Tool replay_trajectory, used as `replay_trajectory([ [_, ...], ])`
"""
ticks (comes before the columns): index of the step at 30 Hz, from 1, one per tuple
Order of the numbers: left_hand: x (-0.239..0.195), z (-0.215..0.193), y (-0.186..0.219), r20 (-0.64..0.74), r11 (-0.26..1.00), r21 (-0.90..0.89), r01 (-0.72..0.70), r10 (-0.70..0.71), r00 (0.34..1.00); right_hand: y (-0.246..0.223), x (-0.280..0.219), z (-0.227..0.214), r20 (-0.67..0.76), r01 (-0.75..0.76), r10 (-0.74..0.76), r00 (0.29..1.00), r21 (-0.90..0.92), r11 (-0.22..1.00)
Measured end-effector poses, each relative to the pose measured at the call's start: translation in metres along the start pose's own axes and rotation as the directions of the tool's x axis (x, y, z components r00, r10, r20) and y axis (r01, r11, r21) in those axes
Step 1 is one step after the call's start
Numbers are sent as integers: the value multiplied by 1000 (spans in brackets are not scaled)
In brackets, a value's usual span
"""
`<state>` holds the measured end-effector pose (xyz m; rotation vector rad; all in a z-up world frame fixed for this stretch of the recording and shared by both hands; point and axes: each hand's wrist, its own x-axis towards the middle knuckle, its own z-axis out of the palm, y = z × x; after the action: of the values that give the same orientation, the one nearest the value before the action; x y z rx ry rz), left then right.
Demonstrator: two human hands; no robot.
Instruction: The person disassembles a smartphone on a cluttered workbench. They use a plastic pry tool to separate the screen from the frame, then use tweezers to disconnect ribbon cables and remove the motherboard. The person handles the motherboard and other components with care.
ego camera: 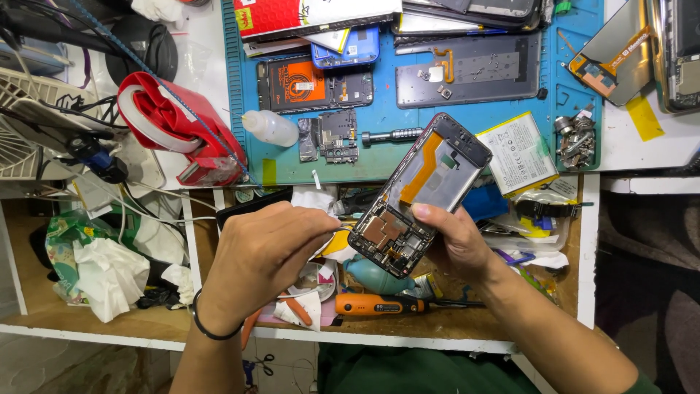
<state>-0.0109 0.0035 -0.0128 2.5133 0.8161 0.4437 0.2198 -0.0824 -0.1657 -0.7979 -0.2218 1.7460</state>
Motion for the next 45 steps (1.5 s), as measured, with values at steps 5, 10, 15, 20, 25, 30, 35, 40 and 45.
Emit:
replay_trajectory([
  [5,1,-1,1,3,1000,-15,0,0,1000,0,0,1,-13,0,0,1000,9,1000],
  [10,2,-2,2,13,998,-66,3,-2,1000,-1,-1,3,1,-12,11,1000,38,999],
  [15,2,0,1,-3,980,-201,9,-10,1000,1,-1,1,-5,-12,12,1000,42,999],
  [20,1,2,-1,10,979,-202,16,-15,1000,0,-1,2,-4,-23,23,1000,50,999],
  [25,1,4,-3,13,976,-218,18,-15,1000,2,0,0,-19,-8,8,1000,46,999],
  [30,-2,8,-6,-47,993,-115,-18,13,999,1,1,0,20,14,-15,1000,45,999],
  [35,-1,4,-4,-80,994,90,-66,74,994,3,-1,1,46,86,-86,995,1,996],
  [40,6,-6,0,-69,916,373,-146,185,980,6,-2,1,-6,117,-117,993,-28,993],
  [45,6,-15,1,-260,975,197,-105,155,953,18,-1,-17,41,152,-153,987,13,988],
])
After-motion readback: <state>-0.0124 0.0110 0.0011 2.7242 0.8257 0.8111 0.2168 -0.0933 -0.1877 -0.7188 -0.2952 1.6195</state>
